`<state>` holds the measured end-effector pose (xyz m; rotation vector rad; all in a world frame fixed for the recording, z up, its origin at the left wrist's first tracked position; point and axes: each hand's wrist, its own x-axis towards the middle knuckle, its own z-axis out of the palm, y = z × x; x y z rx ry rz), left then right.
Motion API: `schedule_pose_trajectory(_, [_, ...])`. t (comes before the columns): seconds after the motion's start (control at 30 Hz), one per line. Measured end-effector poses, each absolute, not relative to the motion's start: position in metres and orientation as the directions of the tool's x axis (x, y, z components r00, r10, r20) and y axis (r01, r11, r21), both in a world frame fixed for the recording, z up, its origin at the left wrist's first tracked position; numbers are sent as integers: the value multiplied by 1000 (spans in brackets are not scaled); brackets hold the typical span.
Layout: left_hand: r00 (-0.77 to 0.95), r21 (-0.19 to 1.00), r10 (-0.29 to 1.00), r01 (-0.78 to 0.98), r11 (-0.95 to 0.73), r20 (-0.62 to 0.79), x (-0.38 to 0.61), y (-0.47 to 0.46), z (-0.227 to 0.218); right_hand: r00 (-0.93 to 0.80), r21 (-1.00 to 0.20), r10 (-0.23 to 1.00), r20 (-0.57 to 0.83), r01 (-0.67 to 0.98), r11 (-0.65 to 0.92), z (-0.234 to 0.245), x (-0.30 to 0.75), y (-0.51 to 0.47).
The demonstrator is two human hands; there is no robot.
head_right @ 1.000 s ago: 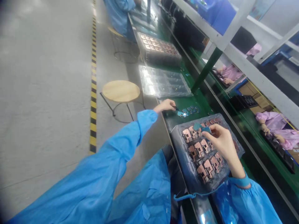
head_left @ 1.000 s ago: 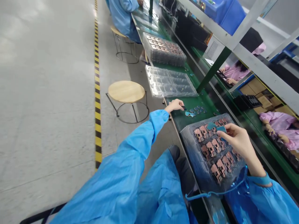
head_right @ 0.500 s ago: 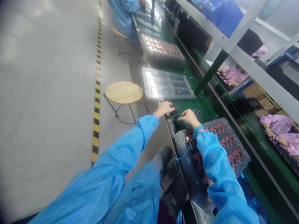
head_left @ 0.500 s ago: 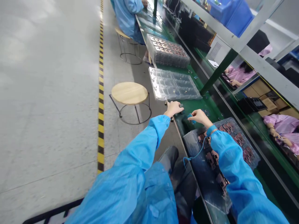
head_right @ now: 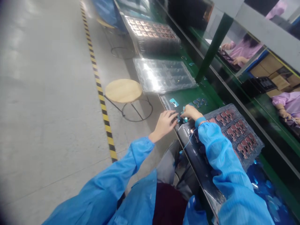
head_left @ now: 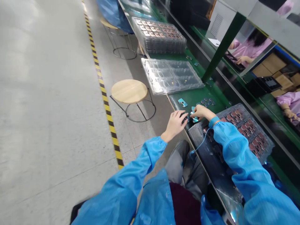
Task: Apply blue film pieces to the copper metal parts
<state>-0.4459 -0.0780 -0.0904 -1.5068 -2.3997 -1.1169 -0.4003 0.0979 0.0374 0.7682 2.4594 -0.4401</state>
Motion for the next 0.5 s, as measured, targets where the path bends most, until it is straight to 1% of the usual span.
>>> schedule_pose_trajectory(0.13, [-453,478,789,846,234,415,-430,-88,-107,-670,-69,398,-627,556,828,46,-396,99])
schedule_pose_trajectory(0.27, [-480,483,785,833,268,392,-442,-80,-102,-645,6,384,-661,507,862,53,-400,90])
schedule_pose_trajectory(0.37, [-508,491,764,822,290,398,-450,-68,-94,-653,65,404,-641,479,875,59,-403,84])
schedule_pose_trajectory(0.5, [-399,466,826,864,193,398,-458,-38,-81,-707,108,432,-560,455,884,77,-396,85])
